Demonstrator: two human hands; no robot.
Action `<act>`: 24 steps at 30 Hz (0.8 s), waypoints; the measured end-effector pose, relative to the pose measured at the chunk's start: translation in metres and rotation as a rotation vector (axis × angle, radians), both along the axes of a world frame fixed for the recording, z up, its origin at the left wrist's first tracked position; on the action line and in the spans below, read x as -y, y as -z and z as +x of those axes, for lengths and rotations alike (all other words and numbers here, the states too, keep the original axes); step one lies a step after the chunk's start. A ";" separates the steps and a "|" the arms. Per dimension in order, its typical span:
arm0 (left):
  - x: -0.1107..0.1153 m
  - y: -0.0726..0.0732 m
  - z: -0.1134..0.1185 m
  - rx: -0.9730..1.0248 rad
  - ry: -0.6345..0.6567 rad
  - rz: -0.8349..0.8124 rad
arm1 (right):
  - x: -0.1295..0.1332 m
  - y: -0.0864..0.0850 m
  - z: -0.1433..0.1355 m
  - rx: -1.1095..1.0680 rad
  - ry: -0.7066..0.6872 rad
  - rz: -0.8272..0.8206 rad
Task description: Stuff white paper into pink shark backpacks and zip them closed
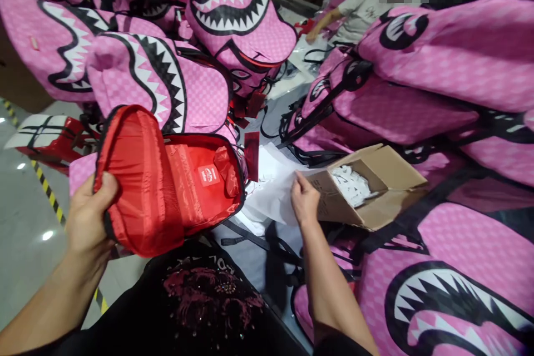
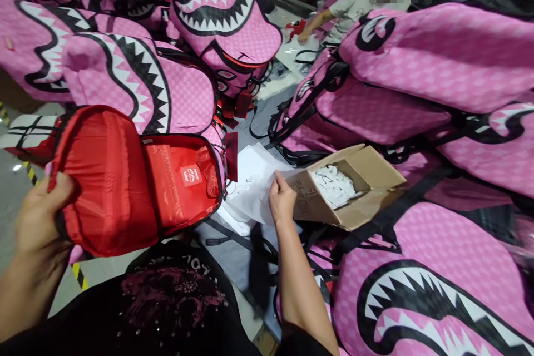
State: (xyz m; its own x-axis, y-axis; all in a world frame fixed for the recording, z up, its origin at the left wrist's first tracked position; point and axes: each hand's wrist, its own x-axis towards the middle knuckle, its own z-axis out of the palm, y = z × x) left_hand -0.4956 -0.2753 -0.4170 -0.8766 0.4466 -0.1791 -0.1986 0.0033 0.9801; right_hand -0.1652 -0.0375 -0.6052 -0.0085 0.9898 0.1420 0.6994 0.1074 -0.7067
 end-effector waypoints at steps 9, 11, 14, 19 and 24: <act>-0.005 0.024 0.023 0.041 0.137 0.223 | 0.056 -0.112 -0.148 0.178 -0.720 -0.074; -0.002 0.028 0.021 0.064 0.152 0.250 | 0.077 -0.113 -0.184 0.452 -0.833 -0.101; 0.006 0.029 0.016 0.081 0.179 0.267 | 0.094 -0.117 -0.205 0.683 -0.929 -0.019; 0.016 0.029 0.007 0.097 0.212 0.217 | 0.096 -0.129 -0.184 0.376 -0.753 0.375; 0.010 0.025 0.001 0.143 0.240 0.193 | 0.096 -0.074 -0.203 0.764 -1.020 0.067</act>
